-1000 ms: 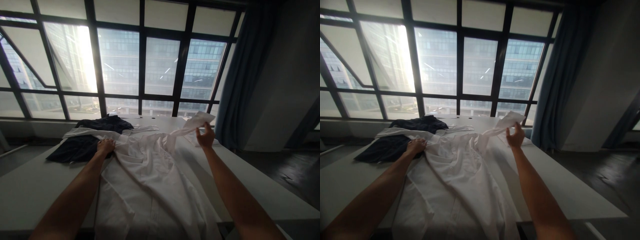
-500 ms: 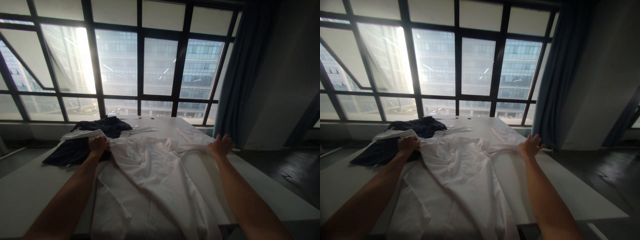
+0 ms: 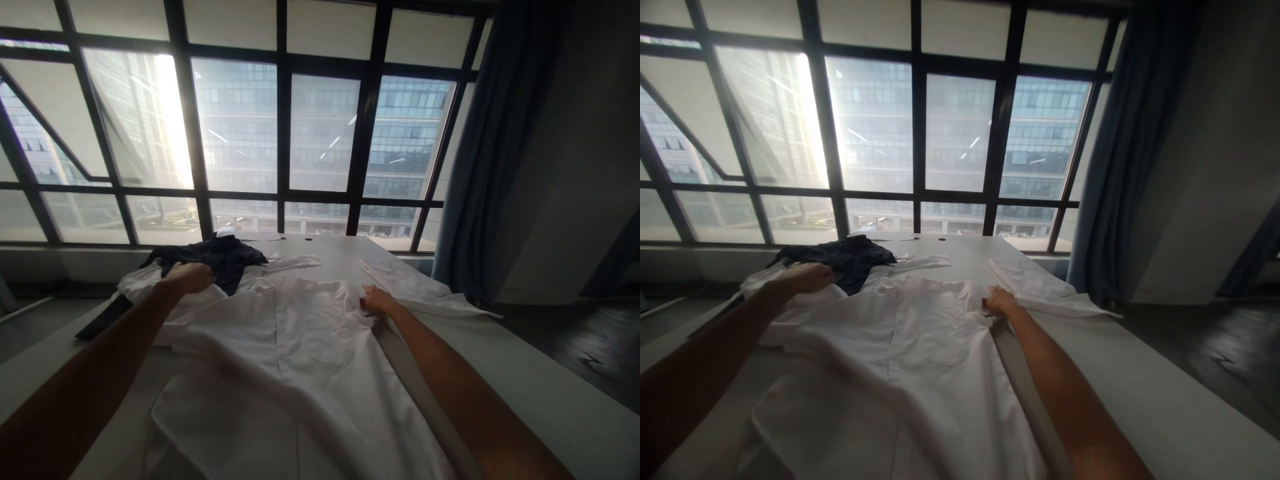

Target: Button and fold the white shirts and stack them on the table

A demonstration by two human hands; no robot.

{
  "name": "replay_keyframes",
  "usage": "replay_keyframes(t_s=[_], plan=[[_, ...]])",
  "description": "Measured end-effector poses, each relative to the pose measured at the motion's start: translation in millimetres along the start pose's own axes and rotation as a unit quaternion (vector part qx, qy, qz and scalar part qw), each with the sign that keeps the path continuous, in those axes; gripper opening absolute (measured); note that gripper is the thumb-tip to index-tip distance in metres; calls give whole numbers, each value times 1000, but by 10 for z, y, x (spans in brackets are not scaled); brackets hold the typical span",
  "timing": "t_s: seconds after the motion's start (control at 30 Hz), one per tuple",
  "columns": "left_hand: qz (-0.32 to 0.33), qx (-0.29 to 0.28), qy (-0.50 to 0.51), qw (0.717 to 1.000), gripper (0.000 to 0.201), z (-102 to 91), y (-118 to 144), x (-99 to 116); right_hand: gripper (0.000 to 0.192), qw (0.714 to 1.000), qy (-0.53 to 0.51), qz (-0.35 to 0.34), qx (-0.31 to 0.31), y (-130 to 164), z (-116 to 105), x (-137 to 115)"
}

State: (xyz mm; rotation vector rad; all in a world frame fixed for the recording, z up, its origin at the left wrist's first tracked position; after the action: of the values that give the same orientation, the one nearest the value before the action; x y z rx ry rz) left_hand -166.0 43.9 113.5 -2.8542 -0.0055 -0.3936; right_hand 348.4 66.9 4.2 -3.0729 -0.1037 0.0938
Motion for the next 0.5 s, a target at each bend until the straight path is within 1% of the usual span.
replay_keyframes(t_s=[0.03, 0.1, 0.17, 0.2, 0.23, 0.27, 0.33, 0.37, 0.43, 0.5], plan=[[11, -33, 10, 999, 28, 94, -18, 69, 39, 1000, 5, 4, -2, -15, -12, -11], [30, -116, 24, 992, 26, 304, -50, 164, 35, 1000, 11, 9, 0, -25, -66, 34], [41, -190, 20, 981, 24, 481, -102, 140, 32, 1000, 15, 16, 1, -10, -164, 180], [46, -205, 12, 978, 22, 535, -148, 81, 31, 1000, 18, 24, 4, 4, -235, 286], [51, -205, 5, 977, 19, 563, -212, 3, 32, 999, 24, 36, 13, 21, -322, 404], [54, -188, 3, 981, 17, 565, -291, -85, 34, 998, 32, 53, 26, 39, -421, 527], [48, -120, 3, 992, 15, 510, -471, -239, 39, 991, 54, 100, 69, 67, -645, 758], [40, -83, 0, 996, 18, 470, -557, -283, 41, 986, 63, 122, 91, 70, -754, 849], [19, -21, -16, 999, 25, 395, -700, -277, 44, 975, 79, 152, 141, 45, -948, 974], [1, 28, -32, 999, 34, 350, -799, -163, 45, 963, 91, 172, 187, -24, -1077, 1046]])
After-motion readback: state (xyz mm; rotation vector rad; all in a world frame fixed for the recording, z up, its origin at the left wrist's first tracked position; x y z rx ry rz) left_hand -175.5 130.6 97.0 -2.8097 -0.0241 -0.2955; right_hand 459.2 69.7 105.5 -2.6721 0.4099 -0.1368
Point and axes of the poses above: each hand's wrist, its own y-axis away from the middle knuckle, its own z-axis out of the palm, x = y × z, the point moved 4 cm from there along -y, towards the middle knuckle, and after that the axes turned 4 degrees about -z, right-handed, at the moved point
